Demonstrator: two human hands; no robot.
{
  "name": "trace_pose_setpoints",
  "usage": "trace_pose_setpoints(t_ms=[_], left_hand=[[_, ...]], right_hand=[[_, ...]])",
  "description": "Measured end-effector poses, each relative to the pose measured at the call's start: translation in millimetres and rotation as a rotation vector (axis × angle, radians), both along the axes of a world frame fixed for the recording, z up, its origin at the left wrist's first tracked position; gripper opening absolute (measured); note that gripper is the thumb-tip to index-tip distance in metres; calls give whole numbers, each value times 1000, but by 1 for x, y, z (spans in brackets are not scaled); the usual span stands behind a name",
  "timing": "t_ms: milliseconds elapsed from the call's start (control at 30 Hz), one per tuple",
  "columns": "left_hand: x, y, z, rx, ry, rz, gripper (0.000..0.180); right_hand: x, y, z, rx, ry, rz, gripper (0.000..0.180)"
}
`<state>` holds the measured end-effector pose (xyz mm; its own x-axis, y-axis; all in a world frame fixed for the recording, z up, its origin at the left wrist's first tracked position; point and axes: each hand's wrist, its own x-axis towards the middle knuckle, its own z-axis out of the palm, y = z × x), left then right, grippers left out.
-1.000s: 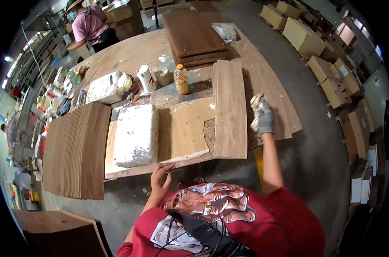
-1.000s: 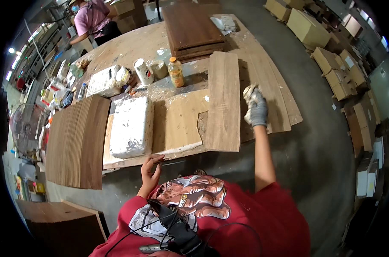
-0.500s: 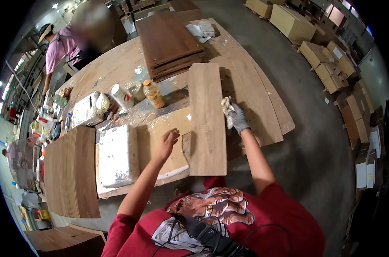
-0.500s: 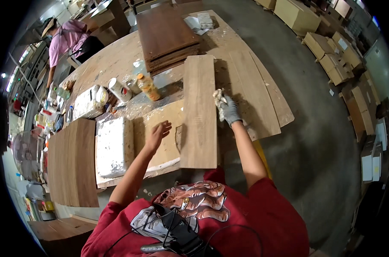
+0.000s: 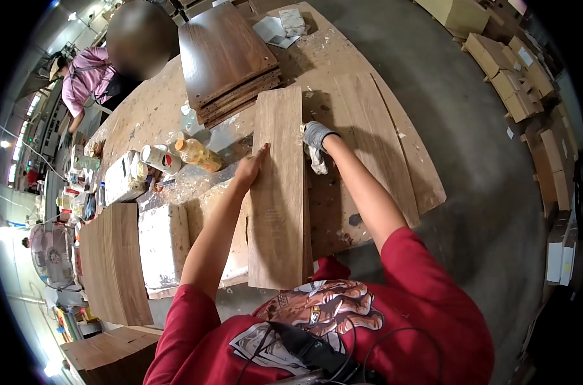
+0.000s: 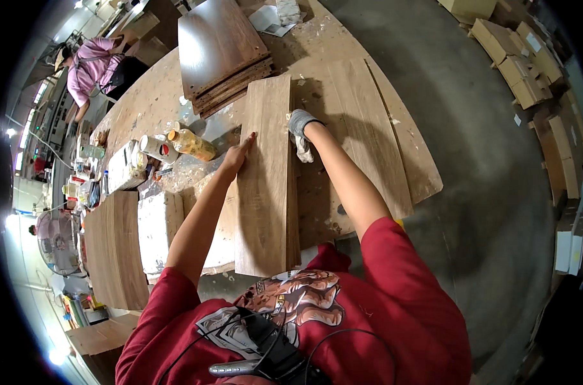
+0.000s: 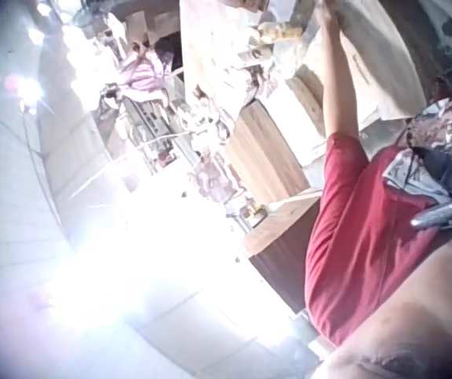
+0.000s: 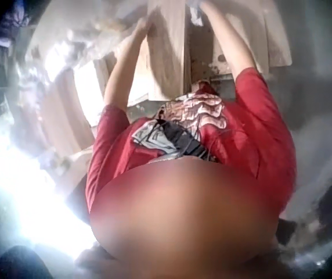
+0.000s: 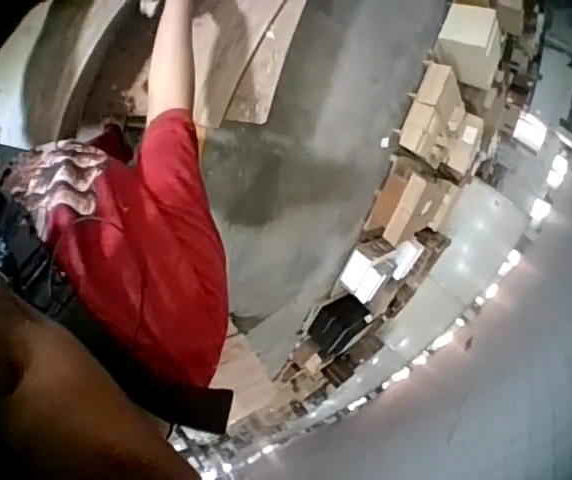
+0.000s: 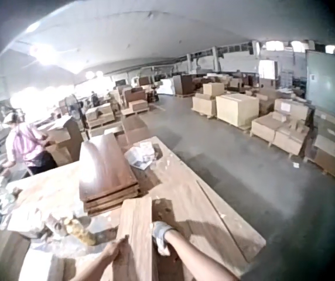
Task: The person wipes several wooden planks with a cloth, turning them over and placing them onto a stack of corrugated cardboard.
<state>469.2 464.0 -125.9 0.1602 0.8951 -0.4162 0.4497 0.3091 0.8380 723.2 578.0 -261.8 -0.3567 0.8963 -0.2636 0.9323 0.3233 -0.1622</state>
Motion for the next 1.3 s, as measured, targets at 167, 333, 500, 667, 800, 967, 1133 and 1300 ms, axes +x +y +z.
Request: trace_pose_setpoints(t_ms=[167, 333, 500, 667, 800, 967, 1133, 1300], left_hand=[[-17, 1, -6, -11, 242, 58, 90], [-31, 12, -15, 42, 178, -13, 83], [-68, -62, -1, -44, 115, 66, 74], [-99, -181, -10, -164, 348, -6, 84], [-83, -233, 13, -359, 351, 89, 90], [-58, -233, 32, -284, 485, -32, 93], [-56, -230, 35, -301, 513, -84, 95], [-70, -170, 22, -355, 443, -85, 92]], right_hand=[[-44, 12, 14, -52, 77, -41, 22], [-31, -16, 51, -69, 316, -252, 25], [-29, -133, 102, -375, 738, -224, 29], [-30, -270, 104, -278, 678, 3, 27], [-49, -316, 107, -460, 370, 27, 23], [-53, -324, 107, -452, 452, -55, 29], [-42, -324, 112, -394, 543, -73, 28], [-7, -242, 89, -257, 434, 189, 24]])
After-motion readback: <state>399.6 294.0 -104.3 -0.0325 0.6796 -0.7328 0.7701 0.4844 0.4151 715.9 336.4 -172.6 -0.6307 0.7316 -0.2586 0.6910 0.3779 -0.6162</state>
